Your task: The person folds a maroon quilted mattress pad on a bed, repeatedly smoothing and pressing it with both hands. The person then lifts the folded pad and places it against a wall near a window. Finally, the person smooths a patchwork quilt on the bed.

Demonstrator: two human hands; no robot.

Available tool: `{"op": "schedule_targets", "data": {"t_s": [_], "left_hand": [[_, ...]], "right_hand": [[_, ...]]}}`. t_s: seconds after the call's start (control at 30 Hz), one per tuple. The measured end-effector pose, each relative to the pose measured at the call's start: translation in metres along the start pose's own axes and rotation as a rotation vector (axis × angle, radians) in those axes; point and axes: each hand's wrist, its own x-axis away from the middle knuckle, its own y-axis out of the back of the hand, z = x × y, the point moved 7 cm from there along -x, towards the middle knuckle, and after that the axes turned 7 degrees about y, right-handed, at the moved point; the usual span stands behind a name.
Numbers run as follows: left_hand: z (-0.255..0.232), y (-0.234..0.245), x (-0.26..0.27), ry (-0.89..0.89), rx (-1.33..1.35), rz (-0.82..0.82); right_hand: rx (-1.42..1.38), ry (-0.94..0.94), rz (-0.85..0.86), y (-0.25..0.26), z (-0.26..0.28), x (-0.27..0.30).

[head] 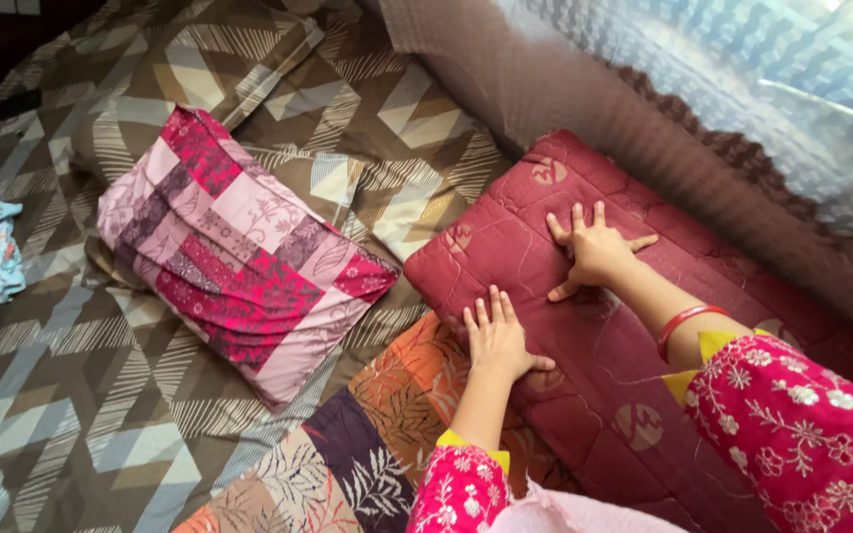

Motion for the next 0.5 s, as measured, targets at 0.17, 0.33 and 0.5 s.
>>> {"op": "schedule_targets", "data": {"t_s": [0.17, 0.33, 0.5], "left_hand": [[0.000, 0.004, 0.004, 0.010, 0.010, 0.032], [0.001, 0.001, 0.002, 0.012, 0.019, 0.056], [0.003, -0.006, 0.002, 0.009, 0.010, 0.115]], "right_hand": [[-0.022, -0.030, 0.032, -0.003, -0.001, -0.002], [0.025, -0.022, 0.072, 0.008, 0.008, 0.004], [0.160, 0.053, 0.086, 0.030, 0.024, 0.000]]}}
